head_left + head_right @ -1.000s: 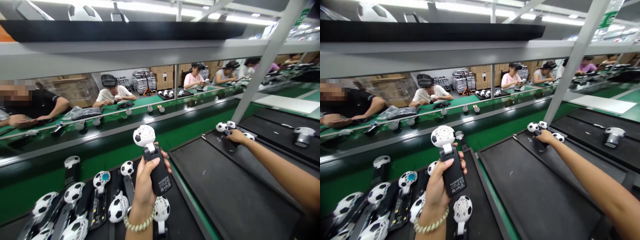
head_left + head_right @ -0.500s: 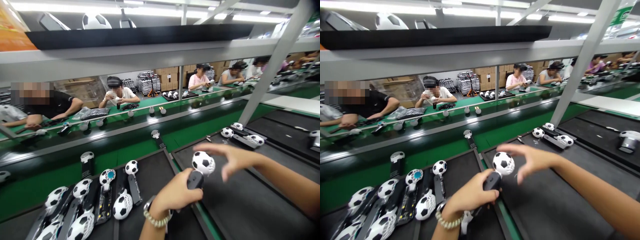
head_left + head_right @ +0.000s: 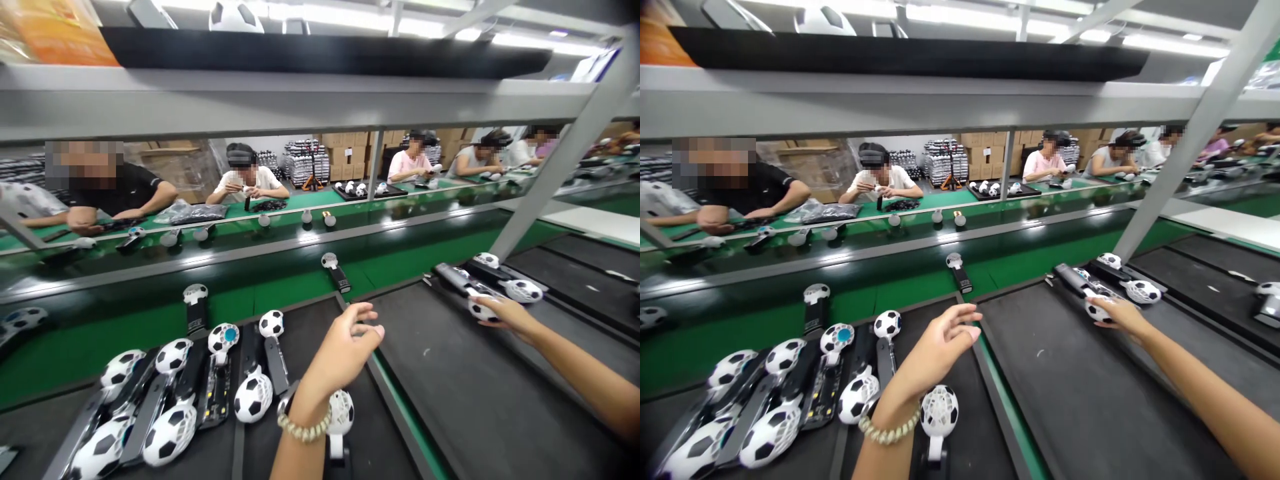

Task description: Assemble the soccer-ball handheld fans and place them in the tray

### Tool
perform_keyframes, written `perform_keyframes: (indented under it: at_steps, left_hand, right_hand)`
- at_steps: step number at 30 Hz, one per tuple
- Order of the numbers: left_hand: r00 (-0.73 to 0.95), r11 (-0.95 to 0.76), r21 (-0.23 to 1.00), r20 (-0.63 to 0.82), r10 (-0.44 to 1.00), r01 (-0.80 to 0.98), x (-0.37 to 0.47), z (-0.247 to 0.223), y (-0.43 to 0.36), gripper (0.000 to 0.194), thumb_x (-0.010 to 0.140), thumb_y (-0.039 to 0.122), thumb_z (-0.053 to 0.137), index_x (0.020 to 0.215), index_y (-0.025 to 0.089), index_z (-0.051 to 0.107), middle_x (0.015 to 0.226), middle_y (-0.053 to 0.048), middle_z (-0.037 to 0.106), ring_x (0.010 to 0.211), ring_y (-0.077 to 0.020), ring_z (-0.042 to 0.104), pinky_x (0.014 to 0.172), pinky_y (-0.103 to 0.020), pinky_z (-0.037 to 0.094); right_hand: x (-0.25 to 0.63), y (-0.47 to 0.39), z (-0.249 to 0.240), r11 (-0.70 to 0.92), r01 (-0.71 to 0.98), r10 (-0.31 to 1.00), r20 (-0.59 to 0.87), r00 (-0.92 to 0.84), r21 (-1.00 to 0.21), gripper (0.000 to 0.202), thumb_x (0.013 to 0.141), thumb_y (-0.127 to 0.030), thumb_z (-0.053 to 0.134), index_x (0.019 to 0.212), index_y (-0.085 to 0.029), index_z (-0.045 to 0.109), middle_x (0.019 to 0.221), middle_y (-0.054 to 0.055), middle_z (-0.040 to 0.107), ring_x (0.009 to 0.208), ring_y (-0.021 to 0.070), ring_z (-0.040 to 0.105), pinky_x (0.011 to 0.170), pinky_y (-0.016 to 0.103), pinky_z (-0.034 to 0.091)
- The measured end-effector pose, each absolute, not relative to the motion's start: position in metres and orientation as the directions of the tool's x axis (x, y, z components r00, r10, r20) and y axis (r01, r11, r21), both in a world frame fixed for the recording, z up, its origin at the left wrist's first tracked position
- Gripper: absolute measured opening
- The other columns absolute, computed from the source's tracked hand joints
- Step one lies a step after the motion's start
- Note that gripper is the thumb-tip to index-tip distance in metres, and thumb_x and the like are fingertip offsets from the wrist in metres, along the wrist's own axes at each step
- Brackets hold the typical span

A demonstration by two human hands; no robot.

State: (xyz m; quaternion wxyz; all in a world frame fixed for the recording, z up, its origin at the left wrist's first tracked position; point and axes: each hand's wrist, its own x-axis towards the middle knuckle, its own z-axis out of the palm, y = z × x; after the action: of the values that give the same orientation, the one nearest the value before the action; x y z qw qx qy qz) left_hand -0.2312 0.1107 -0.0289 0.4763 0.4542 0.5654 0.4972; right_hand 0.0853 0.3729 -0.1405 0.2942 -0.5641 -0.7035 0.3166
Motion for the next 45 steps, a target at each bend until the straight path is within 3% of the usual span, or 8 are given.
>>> perform_keyframes:
  at_steps: [4,7,13,20,27,36,42,45]
  left_hand:
    - [-0.105,0.096,0.991,-0.087,0.991,0.092,-0.232,-0.030,0.109,0.042,0.081,0.028,0.059,0.119,0.012,0.051,0.125,-0.016,0.056,0.105,-0.0227,0.058,0.091,-0.038,0.046]
    - [-0.084,0.093,0.988,-0.084,0.993,0.122,-0.231,-0.031,0.109,0.042,0.082,0.029,0.058,0.120,0.012,0.052,0.124,-0.015,0.057,0.104,-0.0222,0.059,0.091,-0.038,0.046]
    - [-0.069,0.086,0.982,-0.075,0.995,0.168,-0.231,-0.031,0.108,0.042,0.082,0.030,0.058,0.120,0.012,0.052,0.123,-0.015,0.058,0.104,-0.0225,0.059,0.092,-0.039,0.046]
    - [-0.151,0.066,0.979,-0.036,0.988,0.194,-0.234,-0.031,0.107,0.037,0.082,0.029,0.057,0.115,0.012,0.055,0.119,-0.015,0.061,0.102,-0.0223,0.061,0.091,-0.037,0.047]
    - [-0.352,0.130,0.941,-0.013,0.936,0.313,-0.261,-0.038,0.101,0.039,0.082,0.038,0.055,0.111,0.012,0.057,0.109,-0.016,0.063,0.093,-0.0252,0.061,0.084,-0.039,0.047]
    - [-0.467,0.128,0.958,0.008,0.884,0.257,-0.279,-0.043,0.085,0.049,0.077,0.042,0.063,0.117,0.014,0.058,0.115,-0.016,0.063,0.093,-0.0265,0.061,0.086,-0.039,0.045]
    - [-0.650,0.031,0.996,-0.079,0.756,-0.084,-0.289,-0.054,0.102,0.078,0.072,0.051,0.068,0.129,0.005,0.042,0.136,-0.028,0.045,0.121,-0.0348,0.049,0.099,-0.043,0.037]
    - [-0.698,-0.133,0.957,-0.091,0.710,-0.259,-0.287,-0.054,0.111,0.060,0.073,0.050,0.066,0.113,0.008,0.052,0.118,-0.022,0.059,0.113,-0.0308,0.056,0.094,-0.040,0.043]
  right_hand:
    - [0.121,0.396,-0.151,0.029,0.718,0.999,0.047,0.005,-0.696,0.044,0.062,-0.057,0.061,0.084,-0.021,0.052,0.106,0.023,0.061,0.101,0.0412,0.059,0.075,0.048,0.052]
    - [0.138,0.409,-0.155,0.029,0.810,0.992,0.116,0.049,-0.586,0.043,0.056,-0.055,0.062,0.082,-0.024,0.047,0.102,0.018,0.061,0.115,0.0483,0.047,0.090,0.054,0.041]
    - [0.130,0.401,-0.183,0.079,0.877,0.966,0.253,0.049,-0.474,0.054,0.060,-0.057,0.052,0.100,-0.021,0.045,0.113,0.020,0.055,0.114,0.0538,0.043,0.088,0.061,0.036]
    - [0.085,0.384,-0.170,0.352,0.848,0.845,0.525,-0.105,-0.397,0.056,0.067,-0.048,0.050,0.116,-0.025,0.035,0.142,0.017,0.029,0.132,0.0550,0.005,0.101,0.069,0.009]
    - [-0.062,0.397,-0.159,0.472,0.715,0.880,0.229,-0.416,-0.516,0.050,0.085,-0.043,0.052,0.118,-0.007,0.047,0.123,0.022,0.053,0.118,0.0328,0.048,0.103,0.044,0.036]
    - [-0.207,0.376,-0.145,0.158,0.709,0.885,-0.220,-0.411,-0.687,0.027,0.091,-0.036,0.057,0.101,-0.011,0.060,0.095,0.006,0.061,0.082,0.0157,0.060,0.074,0.032,0.052]
    - [-0.208,0.303,-0.100,0.160,0.460,0.756,-0.191,-0.626,-0.874,0.029,0.091,-0.040,0.049,0.091,-0.012,0.057,0.071,0.002,0.057,0.061,0.0129,0.056,0.055,0.024,0.046]
    - [-0.188,0.243,-0.072,0.259,0.288,0.577,-0.091,-0.811,-0.922,0.037,0.082,-0.052,0.056,0.092,-0.016,0.058,0.079,0.003,0.061,0.071,0.0174,0.058,0.056,0.025,0.046]
